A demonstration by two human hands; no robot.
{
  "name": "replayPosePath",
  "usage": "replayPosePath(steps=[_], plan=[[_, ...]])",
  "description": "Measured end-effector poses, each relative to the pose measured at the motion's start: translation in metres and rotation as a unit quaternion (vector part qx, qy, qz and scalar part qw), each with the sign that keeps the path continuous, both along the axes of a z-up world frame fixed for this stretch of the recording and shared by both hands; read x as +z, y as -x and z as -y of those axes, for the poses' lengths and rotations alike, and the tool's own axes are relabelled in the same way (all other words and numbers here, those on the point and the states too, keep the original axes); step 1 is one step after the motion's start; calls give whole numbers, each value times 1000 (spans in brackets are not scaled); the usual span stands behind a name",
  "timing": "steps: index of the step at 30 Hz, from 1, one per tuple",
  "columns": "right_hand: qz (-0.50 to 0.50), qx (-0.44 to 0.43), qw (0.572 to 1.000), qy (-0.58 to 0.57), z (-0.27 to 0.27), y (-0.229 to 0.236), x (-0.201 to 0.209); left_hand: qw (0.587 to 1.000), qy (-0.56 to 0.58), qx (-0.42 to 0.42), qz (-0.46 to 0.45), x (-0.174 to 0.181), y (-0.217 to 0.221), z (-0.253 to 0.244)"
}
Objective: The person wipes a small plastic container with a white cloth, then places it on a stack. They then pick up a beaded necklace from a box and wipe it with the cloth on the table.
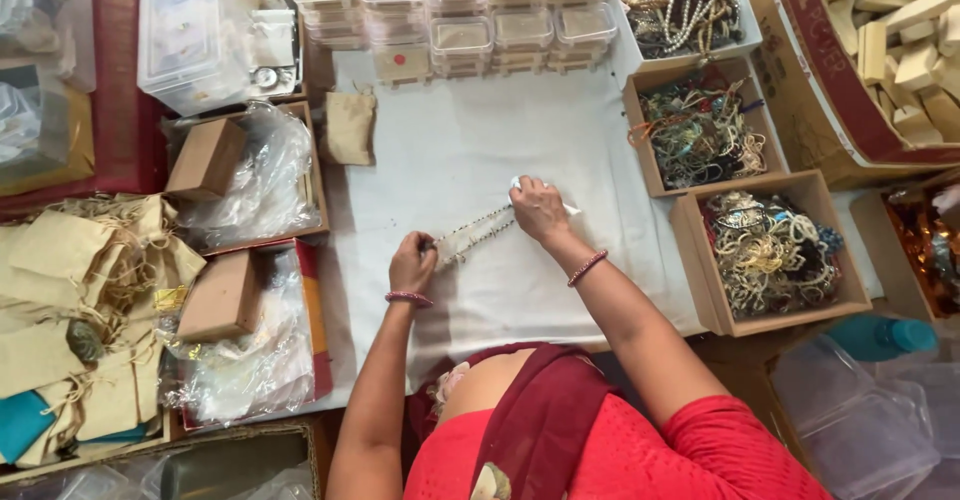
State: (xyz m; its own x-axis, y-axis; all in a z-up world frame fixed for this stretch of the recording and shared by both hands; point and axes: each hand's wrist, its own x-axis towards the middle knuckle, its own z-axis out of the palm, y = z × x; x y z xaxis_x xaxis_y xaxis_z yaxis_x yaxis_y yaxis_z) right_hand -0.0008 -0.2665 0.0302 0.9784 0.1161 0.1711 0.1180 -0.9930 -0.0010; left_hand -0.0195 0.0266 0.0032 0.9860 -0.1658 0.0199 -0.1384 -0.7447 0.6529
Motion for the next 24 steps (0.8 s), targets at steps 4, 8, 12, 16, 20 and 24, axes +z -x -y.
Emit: replayPosePath(steps=[4, 8, 12, 16, 20, 24], plan=[[30, 43, 999, 3, 17, -5, -7, 994, 110, 17, 12, 41, 5, 8], [140, 16, 982, -123, 33, 21, 35, 952, 11, -90, 293, 28, 18, 4], [112, -70, 982, -134, 59, 47, 6, 945, -60, -209, 245, 31, 41, 5], [140, -68, 974, -163, 31, 50, -5, 946, -34, -224, 232, 61, 47, 7], [32, 73, 993, -87, -47, 45, -5, 955, -48, -217, 194, 42, 42, 0], [72, 208, 975, -37, -73, 47, 17, 958, -64, -203, 192, 37, 39, 3]])
